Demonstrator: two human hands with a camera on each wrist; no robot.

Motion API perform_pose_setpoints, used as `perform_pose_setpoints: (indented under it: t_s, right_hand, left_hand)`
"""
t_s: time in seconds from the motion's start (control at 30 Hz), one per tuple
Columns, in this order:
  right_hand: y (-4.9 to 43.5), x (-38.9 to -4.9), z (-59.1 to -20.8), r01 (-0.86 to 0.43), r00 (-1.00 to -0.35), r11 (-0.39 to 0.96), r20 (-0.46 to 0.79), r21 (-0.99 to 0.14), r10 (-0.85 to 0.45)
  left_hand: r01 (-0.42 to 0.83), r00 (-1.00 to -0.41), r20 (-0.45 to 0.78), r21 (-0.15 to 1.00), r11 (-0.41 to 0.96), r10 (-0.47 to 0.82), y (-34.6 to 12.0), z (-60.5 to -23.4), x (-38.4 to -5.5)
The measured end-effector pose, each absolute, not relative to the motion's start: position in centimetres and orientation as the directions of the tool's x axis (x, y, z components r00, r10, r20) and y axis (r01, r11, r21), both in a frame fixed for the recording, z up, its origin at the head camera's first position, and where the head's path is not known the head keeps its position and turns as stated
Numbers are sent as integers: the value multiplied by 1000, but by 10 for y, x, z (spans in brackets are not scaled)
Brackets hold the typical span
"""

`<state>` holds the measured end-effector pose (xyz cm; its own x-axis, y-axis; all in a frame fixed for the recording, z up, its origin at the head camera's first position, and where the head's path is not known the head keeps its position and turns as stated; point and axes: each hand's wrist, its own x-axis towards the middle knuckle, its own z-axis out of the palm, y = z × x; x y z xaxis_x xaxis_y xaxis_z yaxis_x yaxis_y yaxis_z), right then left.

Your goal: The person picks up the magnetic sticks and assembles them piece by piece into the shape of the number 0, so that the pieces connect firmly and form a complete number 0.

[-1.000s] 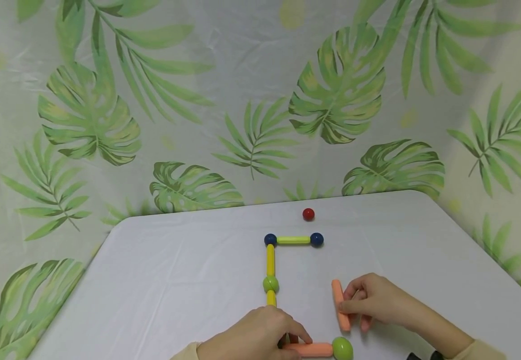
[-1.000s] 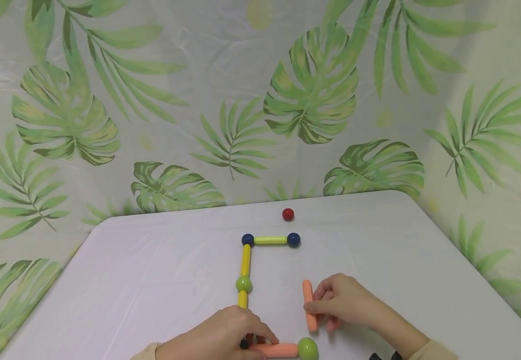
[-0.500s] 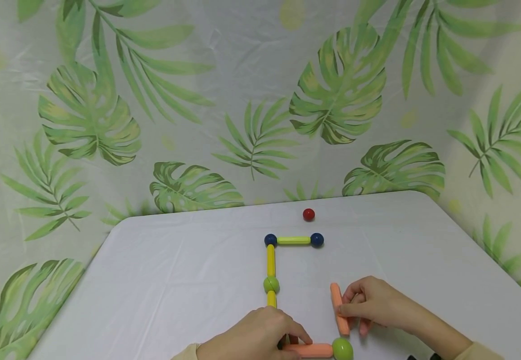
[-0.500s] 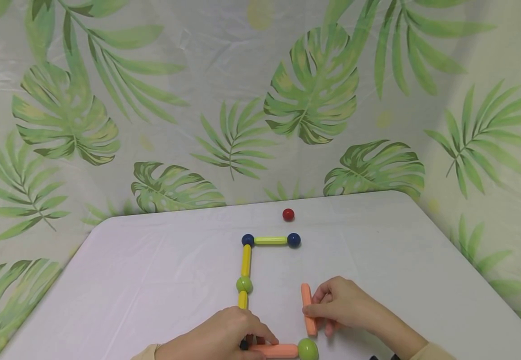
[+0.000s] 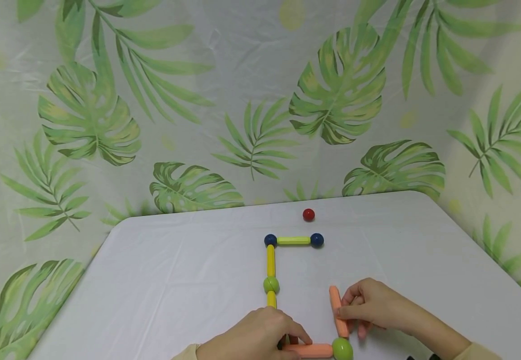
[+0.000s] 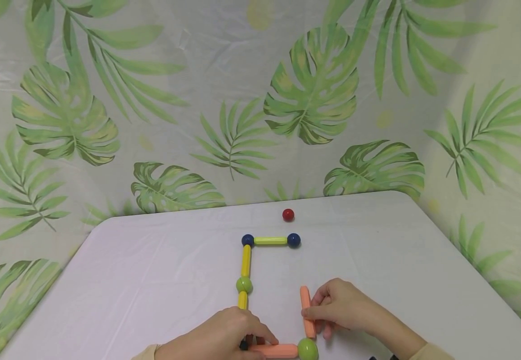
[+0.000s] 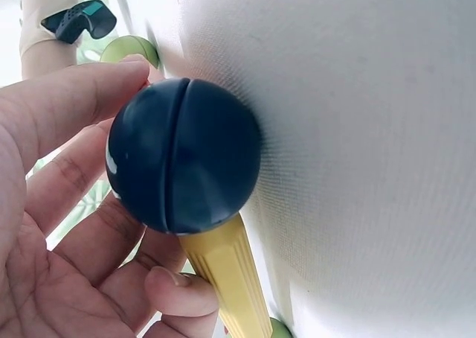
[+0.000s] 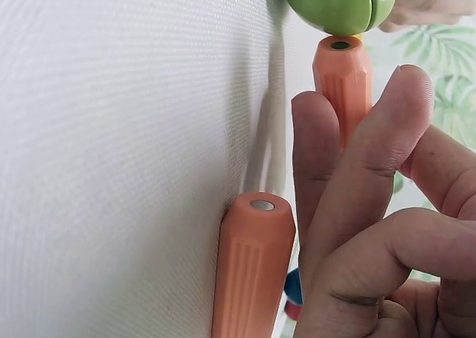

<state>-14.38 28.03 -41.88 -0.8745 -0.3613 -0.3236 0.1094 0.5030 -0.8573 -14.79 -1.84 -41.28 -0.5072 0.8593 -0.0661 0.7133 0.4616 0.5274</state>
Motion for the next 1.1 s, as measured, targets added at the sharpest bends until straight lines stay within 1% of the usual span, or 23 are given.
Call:
perform_pose_setpoints:
  t_s: [0.17, 0.57, 0.77, 1.1]
  right_hand:
    - [280, -144, -420, 109, -869, 502, -328, -858, -371]
    - [278, -144, -418, 119, -868, 519, -343, -847, -360]
    - [277, -146, -418, 110, -868, 527, -340, -842, -362]
    - [273, -149, -414, 78, -864, 531, -323, -844, -387]
  left_hand:
    - [709, -508, -74, 530, 465, 858, -18, -413, -148]
    - [762, -482, -39, 474, 441, 875, -18, -413, -149]
    - [749, -486, -52, 489, 447, 872, -18, -412, -150]
    - [762, -482, -30, 478, 437, 875, -19, -412, -150]
